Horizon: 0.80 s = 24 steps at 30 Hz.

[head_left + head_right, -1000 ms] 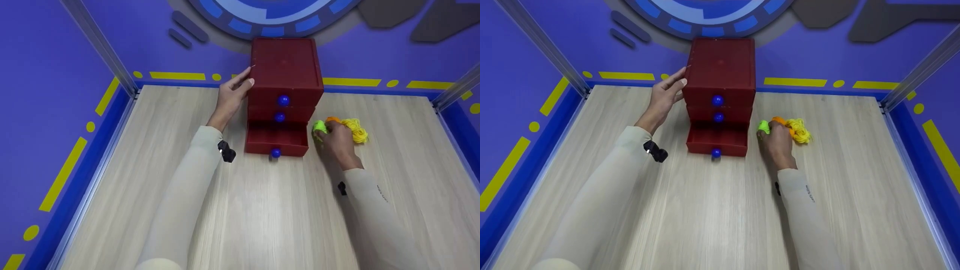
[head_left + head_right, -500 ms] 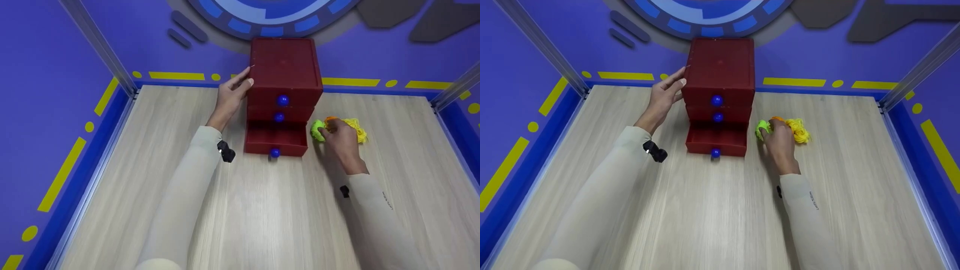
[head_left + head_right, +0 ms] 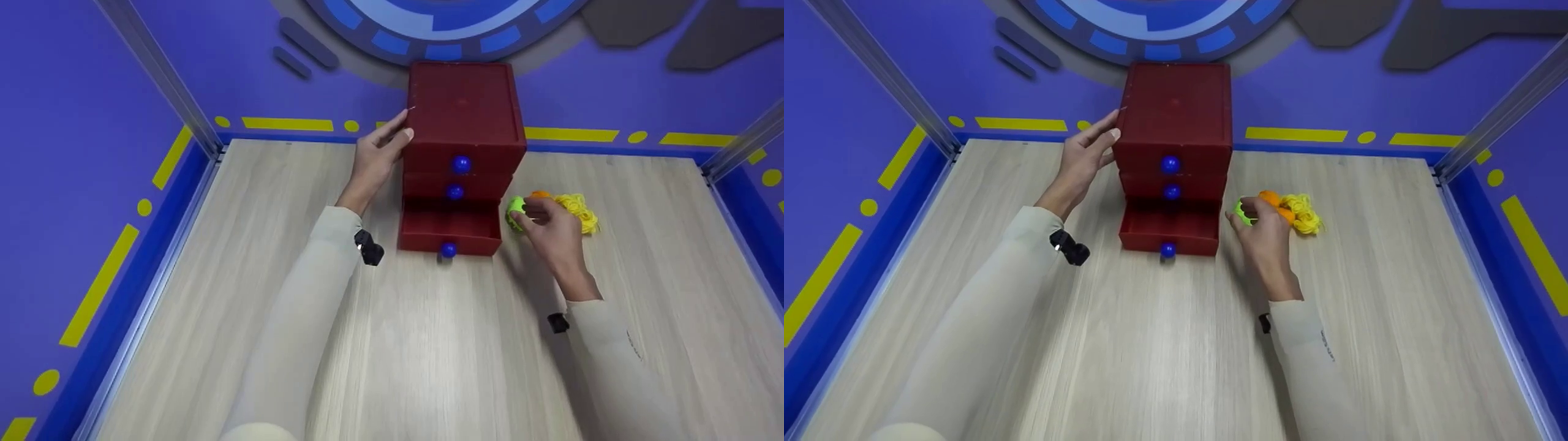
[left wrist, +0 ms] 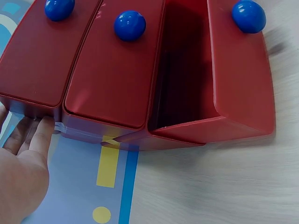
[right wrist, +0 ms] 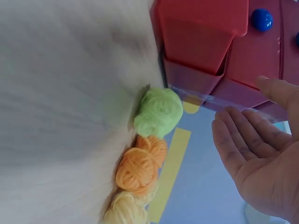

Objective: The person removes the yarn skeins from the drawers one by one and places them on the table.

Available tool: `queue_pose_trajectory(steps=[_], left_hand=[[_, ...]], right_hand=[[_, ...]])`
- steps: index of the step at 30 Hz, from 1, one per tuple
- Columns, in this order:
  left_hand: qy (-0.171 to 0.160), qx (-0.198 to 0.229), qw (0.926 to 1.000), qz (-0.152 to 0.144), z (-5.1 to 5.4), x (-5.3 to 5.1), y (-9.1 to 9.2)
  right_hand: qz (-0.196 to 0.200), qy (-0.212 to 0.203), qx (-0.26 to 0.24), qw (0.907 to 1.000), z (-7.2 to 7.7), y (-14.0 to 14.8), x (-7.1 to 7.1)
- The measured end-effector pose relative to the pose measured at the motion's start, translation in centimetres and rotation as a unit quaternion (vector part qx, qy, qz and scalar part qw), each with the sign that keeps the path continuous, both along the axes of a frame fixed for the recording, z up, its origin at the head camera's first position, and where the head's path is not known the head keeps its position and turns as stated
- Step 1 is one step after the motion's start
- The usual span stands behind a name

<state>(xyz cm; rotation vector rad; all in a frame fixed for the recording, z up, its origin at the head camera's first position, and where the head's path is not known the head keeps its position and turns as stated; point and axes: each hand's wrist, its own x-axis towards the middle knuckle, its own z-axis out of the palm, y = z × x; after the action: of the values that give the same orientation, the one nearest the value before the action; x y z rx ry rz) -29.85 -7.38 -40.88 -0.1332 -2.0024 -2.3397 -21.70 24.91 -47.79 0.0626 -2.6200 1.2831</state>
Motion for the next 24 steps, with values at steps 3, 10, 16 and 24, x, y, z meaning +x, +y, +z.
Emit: queue_pose_trajectory(steps=[3, 10, 16, 24], left_hand=[[-0.001, -0.003, 1.0000, 0.002, 0.0, 0.0, 0.0], [0.000, 0.006, 1.0000, 0.003, -0.1, -0.1, 0.1], [-0.002, 0.012, 0.9999, 0.003, 0.1, -0.1, 0.2], [0.005, 0.009, 0.9999, -0.013, -0.1, 0.0, 0.3]], right_hand=[[-0.002, 0.004, -0.009, 1.0000, -0.1, -0.3, 0.4], [0.005, 0.040, -0.047, 0.9981, -0.1, -1.1, 1.6], [0.033, 0.057, -0.051, 0.9965, 0.2, -2.2, 2.6], [0.057, 0.082, -0.069, 0.9926, -0.3, -3.3, 3.7]])
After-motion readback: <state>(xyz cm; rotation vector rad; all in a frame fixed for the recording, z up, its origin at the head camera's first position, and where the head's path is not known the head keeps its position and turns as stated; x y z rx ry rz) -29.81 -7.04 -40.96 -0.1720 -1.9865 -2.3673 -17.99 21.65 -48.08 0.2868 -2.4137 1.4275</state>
